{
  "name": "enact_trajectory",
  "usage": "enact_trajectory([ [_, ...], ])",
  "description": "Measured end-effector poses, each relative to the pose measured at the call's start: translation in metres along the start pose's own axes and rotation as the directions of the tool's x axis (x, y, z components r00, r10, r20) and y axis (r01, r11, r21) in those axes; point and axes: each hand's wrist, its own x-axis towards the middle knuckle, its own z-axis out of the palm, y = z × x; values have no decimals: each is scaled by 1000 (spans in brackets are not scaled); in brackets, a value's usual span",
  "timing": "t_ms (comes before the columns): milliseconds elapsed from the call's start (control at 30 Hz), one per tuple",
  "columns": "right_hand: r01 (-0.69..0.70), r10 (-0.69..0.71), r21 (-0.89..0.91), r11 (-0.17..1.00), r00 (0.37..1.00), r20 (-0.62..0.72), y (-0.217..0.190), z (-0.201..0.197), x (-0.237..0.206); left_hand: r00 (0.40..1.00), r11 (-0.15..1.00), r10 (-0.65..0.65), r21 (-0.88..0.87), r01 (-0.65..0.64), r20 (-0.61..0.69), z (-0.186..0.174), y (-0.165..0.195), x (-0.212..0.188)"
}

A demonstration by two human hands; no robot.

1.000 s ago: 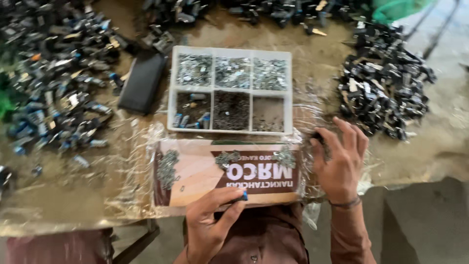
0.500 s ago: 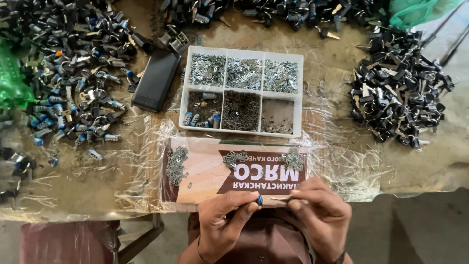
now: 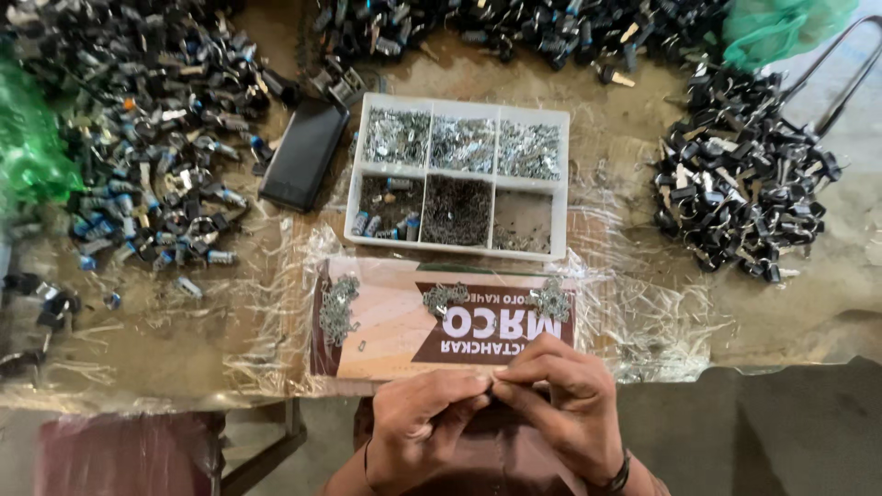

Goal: The person sits at a workbench covered with piles of small black plastic connector parts and assembles them one at a time, picking a housing, inserting a spring and metal contact into it by hand, and placing finished pieces into a compartmented plastic box. A phone lies on the bench beside the work area.

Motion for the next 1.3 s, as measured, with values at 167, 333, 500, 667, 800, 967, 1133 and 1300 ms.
enact_trajectory([
  [167,0,1,60,998,1000,-8,4,11,6,994,1000,-28,-16,26,-108,-3,-6,-2],
  [333,-105,98,111,988,993,68,6,3,5,959,948,-224,-265,174,-173,5,-10,-4],
  [500,-220,238,-126,967,960,145,12,-11,4,999,999,38,-29,-39,-20,-1,-21,-8],
  [667,-310,189,168,936,843,504,28,-41,59,993,991,-13,-136,-3,-118,-8,-32,-9],
  [800,34,-44,353,935,999,21,29,-66,119,972,984,-63,-177,23,-227,-26,-48,-5],
  [967,136,-79,264,955,973,-216,8,-63,108,945,993,-116,-67,100,-306,-34,-60,-9],
  [1133,61,-115,-189,980,950,-292,7,-75,106,917,940,-237,-315,133,-321,-30,-69,-10],
  [1300,-141,-354,-942,305,901,-249,20,-123,131,963,987,-162,-60,152,-216,-39,-71,-2],
])
